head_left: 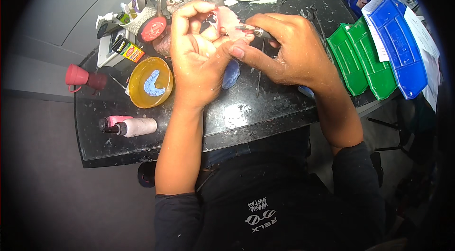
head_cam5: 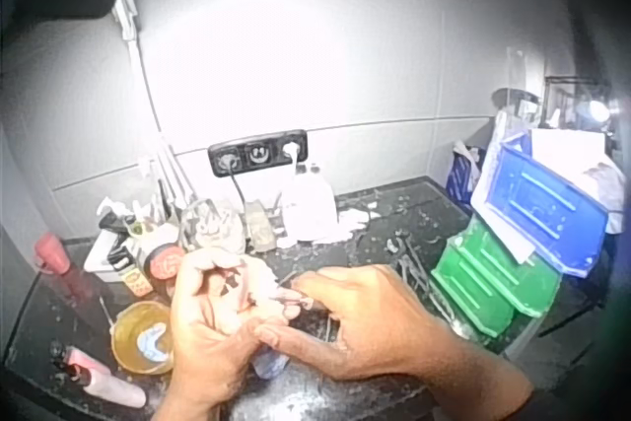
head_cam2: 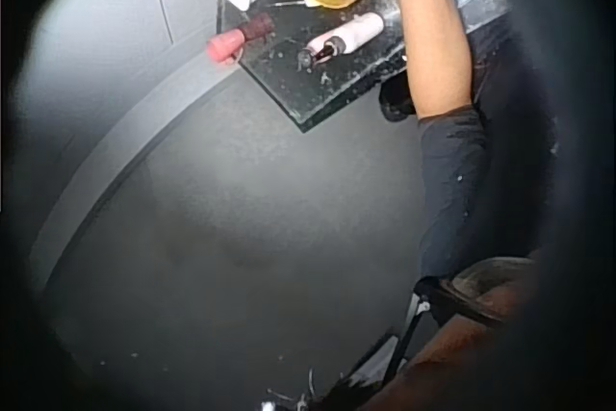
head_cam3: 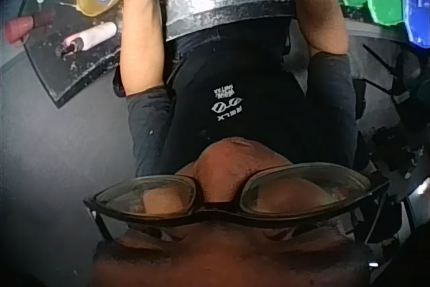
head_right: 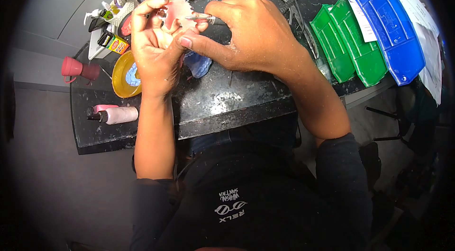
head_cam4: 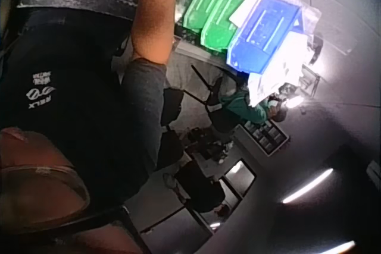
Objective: The person shapes a dental prosthesis using a rotary hand tool, then fits the dental prosthesis onto a dental model by hand.
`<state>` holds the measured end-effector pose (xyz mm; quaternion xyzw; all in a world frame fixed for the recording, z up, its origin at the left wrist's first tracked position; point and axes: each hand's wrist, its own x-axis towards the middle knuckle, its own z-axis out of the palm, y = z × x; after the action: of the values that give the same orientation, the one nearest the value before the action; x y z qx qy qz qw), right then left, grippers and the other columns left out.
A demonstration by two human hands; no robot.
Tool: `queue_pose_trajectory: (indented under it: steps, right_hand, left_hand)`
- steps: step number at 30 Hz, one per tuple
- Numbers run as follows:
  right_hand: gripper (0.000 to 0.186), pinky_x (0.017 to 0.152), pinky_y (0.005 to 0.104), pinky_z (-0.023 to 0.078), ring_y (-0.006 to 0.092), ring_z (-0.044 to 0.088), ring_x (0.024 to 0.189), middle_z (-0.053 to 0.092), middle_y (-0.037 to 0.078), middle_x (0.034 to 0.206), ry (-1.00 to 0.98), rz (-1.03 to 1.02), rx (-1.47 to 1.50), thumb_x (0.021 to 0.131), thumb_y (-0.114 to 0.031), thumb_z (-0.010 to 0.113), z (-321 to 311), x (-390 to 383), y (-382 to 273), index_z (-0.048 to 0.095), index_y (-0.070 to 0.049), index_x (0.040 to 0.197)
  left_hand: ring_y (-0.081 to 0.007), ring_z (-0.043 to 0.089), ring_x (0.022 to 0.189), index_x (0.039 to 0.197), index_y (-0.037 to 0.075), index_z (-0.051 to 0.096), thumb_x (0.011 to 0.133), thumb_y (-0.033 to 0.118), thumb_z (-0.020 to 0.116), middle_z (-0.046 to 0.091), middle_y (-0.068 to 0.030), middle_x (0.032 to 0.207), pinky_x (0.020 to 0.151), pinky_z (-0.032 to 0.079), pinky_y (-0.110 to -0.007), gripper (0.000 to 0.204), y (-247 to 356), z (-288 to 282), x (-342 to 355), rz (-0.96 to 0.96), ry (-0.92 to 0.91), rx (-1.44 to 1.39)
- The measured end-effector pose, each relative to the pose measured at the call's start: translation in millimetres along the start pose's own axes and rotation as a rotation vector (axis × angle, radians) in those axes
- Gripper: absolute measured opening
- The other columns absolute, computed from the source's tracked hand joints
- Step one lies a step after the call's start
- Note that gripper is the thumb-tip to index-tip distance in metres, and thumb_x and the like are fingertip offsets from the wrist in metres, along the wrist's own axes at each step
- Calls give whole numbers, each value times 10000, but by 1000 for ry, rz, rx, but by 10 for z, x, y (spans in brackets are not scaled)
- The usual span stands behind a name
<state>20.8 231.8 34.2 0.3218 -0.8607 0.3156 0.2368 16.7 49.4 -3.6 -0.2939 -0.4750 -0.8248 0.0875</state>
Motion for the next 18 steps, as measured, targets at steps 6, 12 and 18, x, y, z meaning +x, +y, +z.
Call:
queue_pose_trajectory:
  steps: [6, 12, 18]
  right_hand:
    - [520, 609, 405, 539, 348, 674, 647, 673, 150, 709, 4, 5, 14, 834, -537, 754, 3, -2, 9, 694, -22, 795]
    - [503, 591, 401, 524, 338, 665, 628, 664, 141, 691, -16, 25, 35, 837, -530, 754, -12, -3, -2, 698, -32, 789]
    - [495, 584, 398, 517, 334, 659, 617, 658, 136, 679, -6, 29, 57, 837, -523, 756, -13, -1, -6, 700, -33, 792]
  left_hand:
    - [-302, 661, 1071, 1299, -10, 369, 830, -69, 759, 428, -136, 1235, 947, 606, -430, 613, -2, 0, 6, -2, -5, -17]
    - [-314, 669, 1065, 1311, -2, 364, 829, -74, 759, 433, -151, 1264, 934, 608, -427, 627, -1, -12, -2, -41, 6, -48]
    - [-315, 667, 1064, 1312, 1, 360, 832, -83, 751, 439, -156, 1267, 932, 608, -422, 625, -13, -21, -6, -31, 7, -52]
